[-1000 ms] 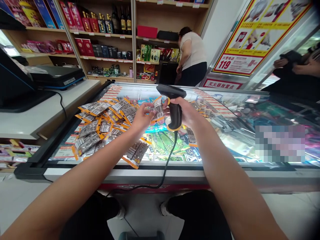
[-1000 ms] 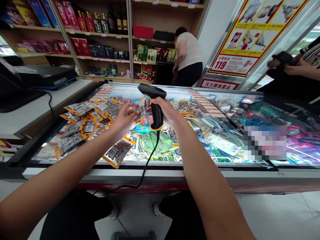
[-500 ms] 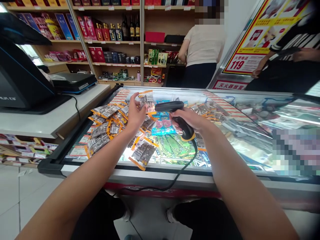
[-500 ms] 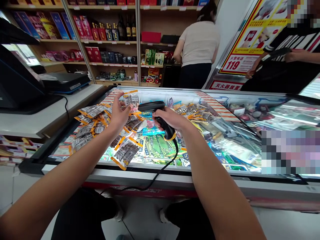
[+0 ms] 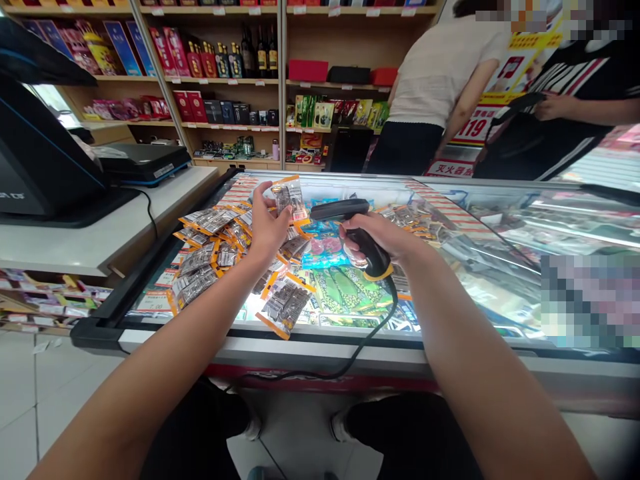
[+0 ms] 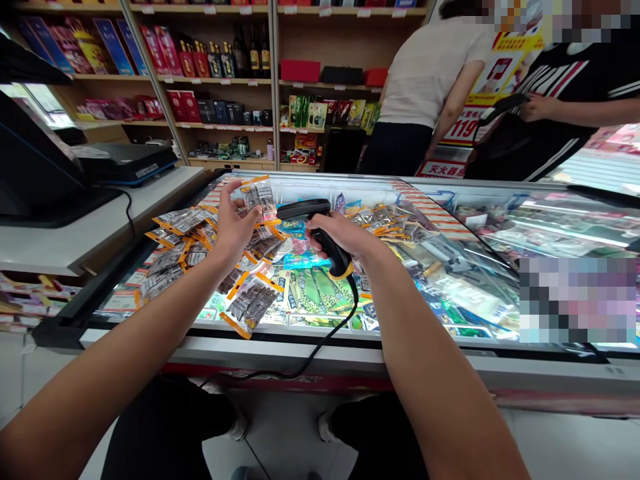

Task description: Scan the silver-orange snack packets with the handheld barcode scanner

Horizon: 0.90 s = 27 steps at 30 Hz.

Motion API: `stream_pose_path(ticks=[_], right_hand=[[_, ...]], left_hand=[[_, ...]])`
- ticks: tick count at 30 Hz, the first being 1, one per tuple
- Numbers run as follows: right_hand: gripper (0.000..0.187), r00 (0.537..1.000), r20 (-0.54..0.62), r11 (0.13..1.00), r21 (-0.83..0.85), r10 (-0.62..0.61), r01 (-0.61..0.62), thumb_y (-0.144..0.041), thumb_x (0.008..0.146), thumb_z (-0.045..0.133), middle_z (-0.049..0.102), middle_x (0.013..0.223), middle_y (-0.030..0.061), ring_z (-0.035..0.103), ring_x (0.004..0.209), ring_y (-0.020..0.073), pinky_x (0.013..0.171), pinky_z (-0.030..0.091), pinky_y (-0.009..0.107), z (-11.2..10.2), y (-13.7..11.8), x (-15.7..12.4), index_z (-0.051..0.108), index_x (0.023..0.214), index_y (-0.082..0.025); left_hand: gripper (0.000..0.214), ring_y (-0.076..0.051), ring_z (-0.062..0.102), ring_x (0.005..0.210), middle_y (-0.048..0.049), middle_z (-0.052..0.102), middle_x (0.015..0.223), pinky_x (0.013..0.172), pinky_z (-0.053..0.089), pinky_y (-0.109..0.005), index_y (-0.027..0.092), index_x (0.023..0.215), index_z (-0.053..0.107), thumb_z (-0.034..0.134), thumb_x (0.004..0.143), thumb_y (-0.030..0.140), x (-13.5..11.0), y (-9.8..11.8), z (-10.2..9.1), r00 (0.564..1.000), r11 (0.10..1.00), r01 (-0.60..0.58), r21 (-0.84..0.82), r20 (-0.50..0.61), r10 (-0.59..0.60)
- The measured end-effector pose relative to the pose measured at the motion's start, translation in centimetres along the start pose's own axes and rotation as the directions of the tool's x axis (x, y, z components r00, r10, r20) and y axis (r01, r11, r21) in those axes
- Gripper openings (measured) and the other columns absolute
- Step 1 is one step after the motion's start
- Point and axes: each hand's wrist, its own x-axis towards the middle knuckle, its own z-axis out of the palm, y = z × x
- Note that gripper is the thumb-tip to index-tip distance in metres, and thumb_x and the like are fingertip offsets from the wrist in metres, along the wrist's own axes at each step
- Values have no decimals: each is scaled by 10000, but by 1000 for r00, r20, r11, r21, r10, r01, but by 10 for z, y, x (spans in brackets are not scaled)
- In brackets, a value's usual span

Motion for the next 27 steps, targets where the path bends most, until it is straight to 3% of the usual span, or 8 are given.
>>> stream_pose_path(ticks=[6,14,19,27], right_hand=[[236,1000,-26,1000,15,15,-14,-325,878,588,503,576,24,465,462,136,449,358,280,0,-1,-1,563,684,-193],[248,999,-44,1000,10,25,-24,-331,881,605,523,569,22,474,471,137,447,392,283,1,-2,-1,554,678,-197],[230,992,-123,991,-135,-14,-3,-307,851,618,570,545,36,514,440,152,418,405,291,11,-3,1,534,657,-215],[330,981,-180,952,-304,-75,17,-282,889,625,583,496,70,493,410,163,401,400,316,21,-5,1,509,587,-222]], left_hand=[[598,-101,574,719,-19,520,1035,671,500,-246,322,1366,459,794,873,268,2,-2,-1,1000,1000,-22,-3,-1,22],[552,-73,501,675,19,472,958,642,446,-219,292,1276,457,773,853,131,-2,6,-3,1000,1000,-13,11,-19,13],[520,-81,503,691,34,469,918,633,436,-216,272,1217,434,712,831,62,-2,7,-3,998,999,-43,33,-44,44],[519,-92,518,690,34,473,905,657,452,-234,279,1199,412,732,822,125,-1,2,-2,998,998,-44,47,-47,46]])
